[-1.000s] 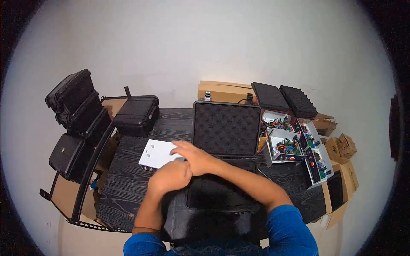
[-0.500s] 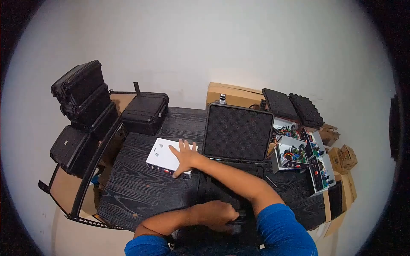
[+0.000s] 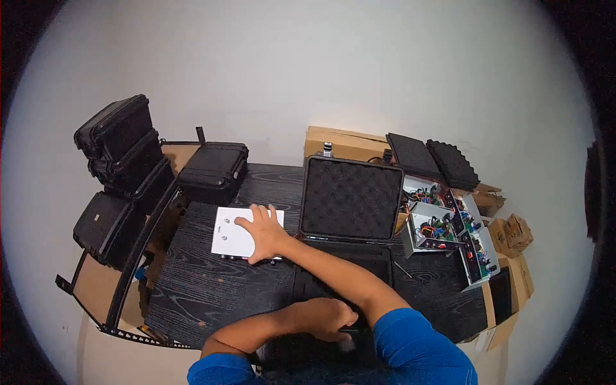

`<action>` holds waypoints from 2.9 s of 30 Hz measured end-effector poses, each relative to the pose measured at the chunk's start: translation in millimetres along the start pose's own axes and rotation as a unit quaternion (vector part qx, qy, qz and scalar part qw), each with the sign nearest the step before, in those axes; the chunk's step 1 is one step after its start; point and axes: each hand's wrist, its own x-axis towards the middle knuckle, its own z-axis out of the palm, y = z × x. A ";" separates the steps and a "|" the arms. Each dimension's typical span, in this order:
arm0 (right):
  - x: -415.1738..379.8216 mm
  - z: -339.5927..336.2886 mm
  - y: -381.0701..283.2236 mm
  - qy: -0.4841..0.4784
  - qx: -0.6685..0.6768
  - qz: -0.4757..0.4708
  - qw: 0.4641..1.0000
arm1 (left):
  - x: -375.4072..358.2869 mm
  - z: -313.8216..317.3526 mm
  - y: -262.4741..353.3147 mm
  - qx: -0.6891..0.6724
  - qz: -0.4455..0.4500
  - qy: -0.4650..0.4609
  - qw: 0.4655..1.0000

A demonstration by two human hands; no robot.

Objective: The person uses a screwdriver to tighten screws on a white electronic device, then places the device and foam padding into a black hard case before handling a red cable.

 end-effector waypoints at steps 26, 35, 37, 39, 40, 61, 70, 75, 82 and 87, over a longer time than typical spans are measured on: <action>-247.4 -247.6 31.3 -0.089 0.367 0.114 0.919 | 44.7 65.2 2.3 0.110 0.035 0.079 0.990; -241.6 -226.8 39.7 -0.182 0.369 0.164 0.896 | 44.7 64.3 5.2 0.148 0.062 0.099 0.982; -239.1 -223.2 41.9 -0.191 0.344 0.156 0.906 | 46.0 63.5 5.3 0.140 0.054 0.081 0.985; -239.9 -214.3 47.0 -0.181 0.306 0.126 0.926 | 46.4 61.1 6.8 0.120 0.056 0.081 0.988; -240.1 -211.7 47.0 -0.179 0.297 0.121 0.930 | 46.6 60.2 7.3 0.109 0.057 0.081 0.989; -249.9 -188.4 34.7 -0.131 0.146 0.082 0.977 | 50.4 59.3 16.9 0.131 0.059 0.048 0.988; -244.1 -200.0 46.1 -0.154 0.240 0.076 0.956 | 48.8 62.7 19.2 0.165 0.086 0.060 0.981; -239.2 -190.9 43.7 -0.165 0.202 0.086 0.962 | 49.6 64.6 20.0 0.146 0.095 0.087 0.981; -244.9 -180.8 34.6 -0.151 0.142 0.089 0.974 | 51.1 67.2 20.3 0.145 0.091 0.092 0.981; -251.1 -173.8 26.9 -0.111 0.098 0.062 0.987 | 52.4 64.2 22.3 0.176 0.078 0.066 0.979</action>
